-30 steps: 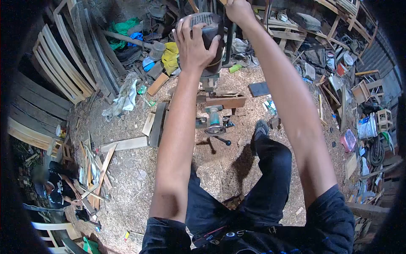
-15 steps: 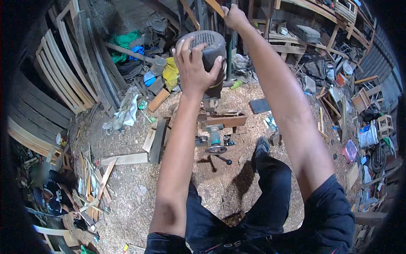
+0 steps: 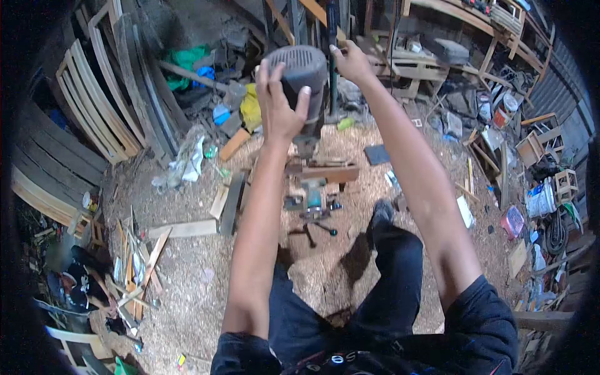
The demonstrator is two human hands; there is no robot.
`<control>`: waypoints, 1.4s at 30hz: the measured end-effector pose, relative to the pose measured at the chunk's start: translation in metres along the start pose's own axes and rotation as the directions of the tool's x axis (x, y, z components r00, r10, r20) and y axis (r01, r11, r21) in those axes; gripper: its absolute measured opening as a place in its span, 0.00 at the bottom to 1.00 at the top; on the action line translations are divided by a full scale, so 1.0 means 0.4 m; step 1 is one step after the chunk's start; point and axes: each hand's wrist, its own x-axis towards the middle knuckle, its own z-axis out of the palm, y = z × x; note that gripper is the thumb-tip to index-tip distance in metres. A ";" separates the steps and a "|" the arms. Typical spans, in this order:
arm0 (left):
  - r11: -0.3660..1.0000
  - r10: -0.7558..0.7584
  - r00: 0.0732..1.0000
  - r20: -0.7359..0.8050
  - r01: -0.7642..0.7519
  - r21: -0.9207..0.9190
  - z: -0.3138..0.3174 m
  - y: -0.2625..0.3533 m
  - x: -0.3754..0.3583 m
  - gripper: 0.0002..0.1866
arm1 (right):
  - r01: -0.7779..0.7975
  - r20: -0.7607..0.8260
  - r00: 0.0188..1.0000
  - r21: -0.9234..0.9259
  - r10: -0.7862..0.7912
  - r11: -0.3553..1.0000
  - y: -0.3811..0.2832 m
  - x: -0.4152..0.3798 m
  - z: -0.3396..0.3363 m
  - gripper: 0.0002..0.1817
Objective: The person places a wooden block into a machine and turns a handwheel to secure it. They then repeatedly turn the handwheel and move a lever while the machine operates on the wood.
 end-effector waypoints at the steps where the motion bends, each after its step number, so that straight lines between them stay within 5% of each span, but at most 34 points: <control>1: 0.995 -0.081 0.997 -0.005 0.081 -0.056 -0.020 0.013 -0.029 0.35 | 0.031 -0.033 0.999 0.062 -0.029 0.998 0.015 -0.036 -0.004 0.23; 2: 0.991 -0.126 0.992 -0.010 0.126 -0.051 -0.038 0.009 -0.073 0.36 | -0.058 0.044 0.998 0.190 0.051 0.980 0.036 -0.112 -0.001 0.23; 3: 0.983 -0.178 0.984 -0.015 0.177 -0.046 -0.047 -0.001 -0.142 0.37 | -0.133 0.107 0.987 0.122 0.120 0.984 0.057 -0.196 0.002 0.21; 4: 0.977 -0.213 0.974 -0.071 0.213 -0.008 -0.052 0.000 -0.220 0.34 | -0.008 0.003 1.000 0.123 0.008 0.992 0.103 -0.303 0.028 0.20; 5: 0.931 -0.366 0.931 0.000 0.366 -0.009 -0.062 0.004 -0.307 0.32 | -0.025 0.081 0.997 0.160 0.012 0.987 0.110 -0.418 0.016 0.20; 7: 0.808 -0.584 0.793 0.172 0.588 0.033 -0.086 0.015 -0.473 0.27 | -0.391 0.282 0.875 -0.068 0.393 0.918 0.162 -0.634 0.029 0.21; 8: 0.746 -0.654 0.705 0.275 0.662 0.078 -0.095 0.012 -0.555 0.24 | -0.502 0.391 0.803 0.034 0.451 0.864 0.179 -0.739 0.031 0.19; 9: 0.721 -0.669 0.651 0.358 0.685 0.104 -0.096 -0.016 -0.675 0.23 | -0.540 0.533 0.653 -0.172 0.538 0.824 0.344 -0.869 0.102 0.21; 11: 0.696 -0.701 0.609 0.371 0.698 0.168 -0.046 -0.072 -0.871 0.20 | -0.363 0.498 0.726 -0.308 0.474 0.880 0.395 -1.080 0.112 0.23; 13: 0.581 -0.747 0.434 0.503 0.795 0.176 -0.030 -0.052 -0.931 0.25 | -0.259 0.604 0.614 -0.454 0.508 0.853 0.325 -1.140 0.121 0.24; 15: 0.542 -0.757 0.376 0.535 0.819 0.191 -0.011 -0.032 -0.956 0.29 | -0.182 0.660 0.576 -0.473 0.483 0.862 0.310 -1.171 0.168 0.25; 18: 0.447 -0.764 0.266 0.588 0.875 0.185 -0.018 -0.005 -1.001 0.33 | -0.161 0.665 0.617 -0.416 0.420 0.895 0.370 -1.240 0.228 0.22; 21: 0.388 -0.737 0.150 0.659 0.892 0.231 -0.063 0.007 -0.929 0.36 | -0.373 0.524 0.619 -0.458 0.585 0.807 0.395 -1.260 0.266 0.19; 25: 0.345 -0.690 0.059 0.722 0.903 0.256 -0.044 -0.075 -0.975 0.39 | -0.394 0.520 0.593 -0.479 0.615 0.784 0.318 -1.206 0.242 0.16; 27: 0.329 -0.660 0.018 0.751 0.906 0.268 -0.040 -0.094 -0.978 0.41 | -0.420 0.533 0.517 -0.523 0.669 0.741 0.308 -1.191 0.243 0.17; 34: 0.274 -0.645 0.109 0.756 0.957 0.096 -0.063 -0.047 -0.940 0.42 | -0.298 0.584 0.535 -0.547 0.611 0.782 0.279 -1.186 0.232 0.16; 42: 0.291 -0.663 0.098 0.742 0.947 0.136 -0.048 -0.066 -0.962 0.39 | -0.287 0.583 0.526 -0.565 0.620 0.774 0.286 -1.197 0.226 0.18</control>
